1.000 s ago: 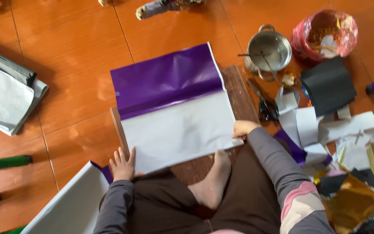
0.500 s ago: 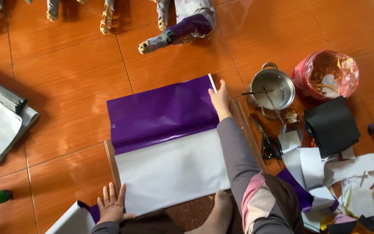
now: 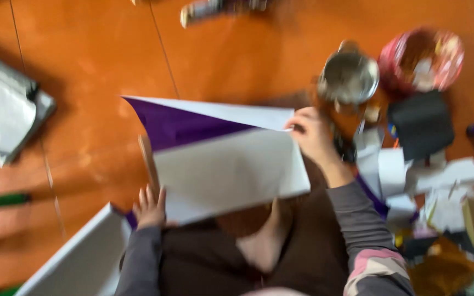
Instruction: Cutting and folding paper or plastic sheets for a craft project.
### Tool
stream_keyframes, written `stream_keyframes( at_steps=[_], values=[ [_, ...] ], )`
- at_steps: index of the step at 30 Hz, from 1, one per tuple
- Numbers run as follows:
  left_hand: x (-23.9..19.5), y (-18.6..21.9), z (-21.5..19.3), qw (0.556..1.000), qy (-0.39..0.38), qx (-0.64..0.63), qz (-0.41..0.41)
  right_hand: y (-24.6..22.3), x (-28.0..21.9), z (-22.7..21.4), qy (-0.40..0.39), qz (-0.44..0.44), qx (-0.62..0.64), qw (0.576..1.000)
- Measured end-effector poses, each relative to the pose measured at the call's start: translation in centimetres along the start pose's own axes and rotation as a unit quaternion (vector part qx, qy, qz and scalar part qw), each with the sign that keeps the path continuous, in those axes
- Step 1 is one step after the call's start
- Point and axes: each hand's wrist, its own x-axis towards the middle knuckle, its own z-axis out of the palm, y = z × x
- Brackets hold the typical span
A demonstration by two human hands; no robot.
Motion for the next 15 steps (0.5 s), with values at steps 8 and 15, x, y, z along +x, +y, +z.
stream_keyframes(
  at_steps=[8, 15],
  values=[
    [2.9, -0.1, 6.1, 0.958, 0.168, -0.232, -0.026, 8.5, -15.6, 2.2, -0.144, 0.308, -0.022, 0.94],
    [-4.9, 2.8, -0.4, 0.512, 0.071, -0.844, -0.144, 12.4, -17.0, 5.3, -0.2, 0.28, -0.13, 0.93]
  ],
)
